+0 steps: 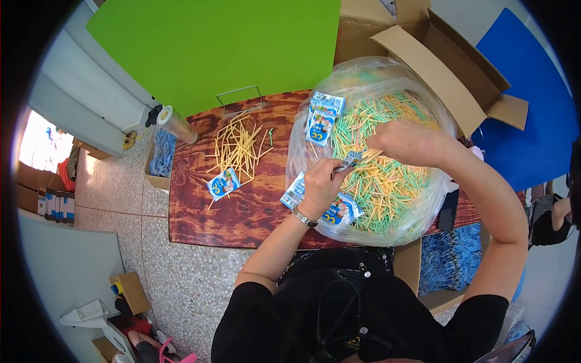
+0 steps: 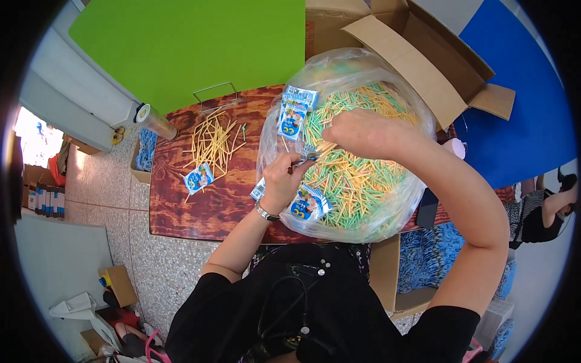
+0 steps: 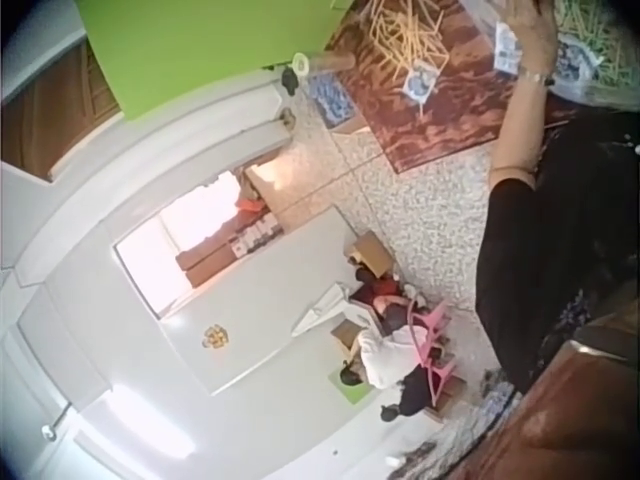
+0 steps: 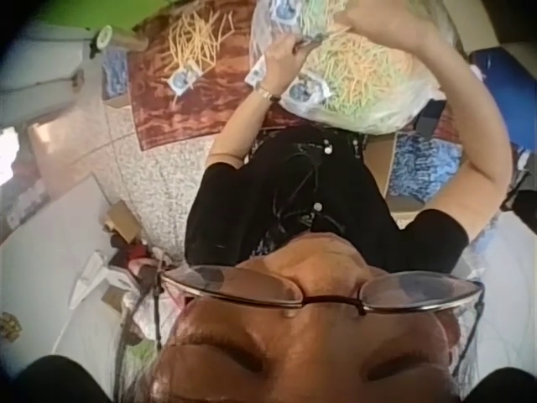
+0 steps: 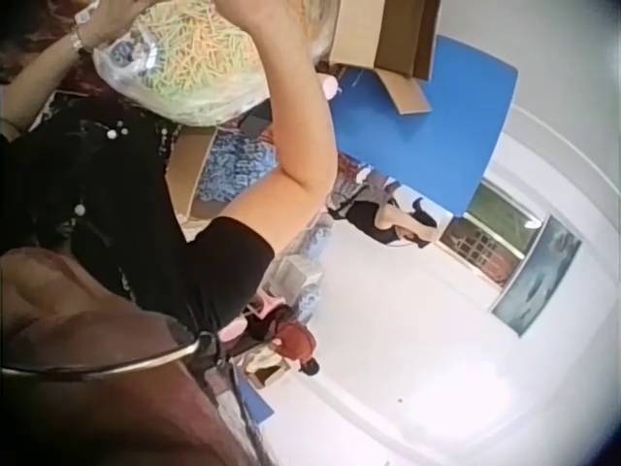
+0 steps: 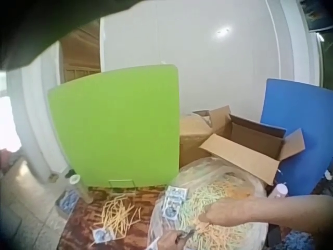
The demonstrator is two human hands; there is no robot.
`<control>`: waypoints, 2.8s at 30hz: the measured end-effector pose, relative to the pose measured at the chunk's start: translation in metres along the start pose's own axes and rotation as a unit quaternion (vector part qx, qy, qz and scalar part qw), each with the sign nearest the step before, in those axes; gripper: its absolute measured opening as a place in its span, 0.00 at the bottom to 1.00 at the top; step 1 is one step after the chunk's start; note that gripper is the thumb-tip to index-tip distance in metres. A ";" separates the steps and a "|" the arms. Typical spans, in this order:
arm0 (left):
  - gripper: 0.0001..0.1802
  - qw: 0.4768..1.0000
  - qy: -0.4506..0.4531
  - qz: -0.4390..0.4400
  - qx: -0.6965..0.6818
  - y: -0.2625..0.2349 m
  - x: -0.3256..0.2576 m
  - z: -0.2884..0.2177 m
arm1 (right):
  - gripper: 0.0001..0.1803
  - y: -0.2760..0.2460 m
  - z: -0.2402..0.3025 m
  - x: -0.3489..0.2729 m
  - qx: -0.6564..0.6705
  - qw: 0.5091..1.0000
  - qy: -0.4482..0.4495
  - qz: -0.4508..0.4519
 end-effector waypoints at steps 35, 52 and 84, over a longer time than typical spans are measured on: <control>0.20 0.994 0.101 0.037 0.005 -0.001 0.005 -0.010 | 0.07 -0.020 0.026 0.015 -0.087 0.986 0.069 0.124; 0.07 0.879 -0.243 -0.016 -0.410 0.011 -0.007 0.055 | 0.18 0.056 -0.016 0.014 0.330 0.922 0.113 -0.170; 0.13 0.971 -0.078 0.219 0.064 -0.010 -0.009 0.084 | 0.10 0.215 0.081 0.034 0.124 0.972 0.145 -0.136</control>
Point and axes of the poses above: each hand's wrist, its own x-axis towards the middle knuckle, its own y-axis out of the palm, z = x × y, the point moved 2 cm from there along x, towards the middle knuckle, and after that the axes turned 11 degrees about -x, right-handed, at the moved point
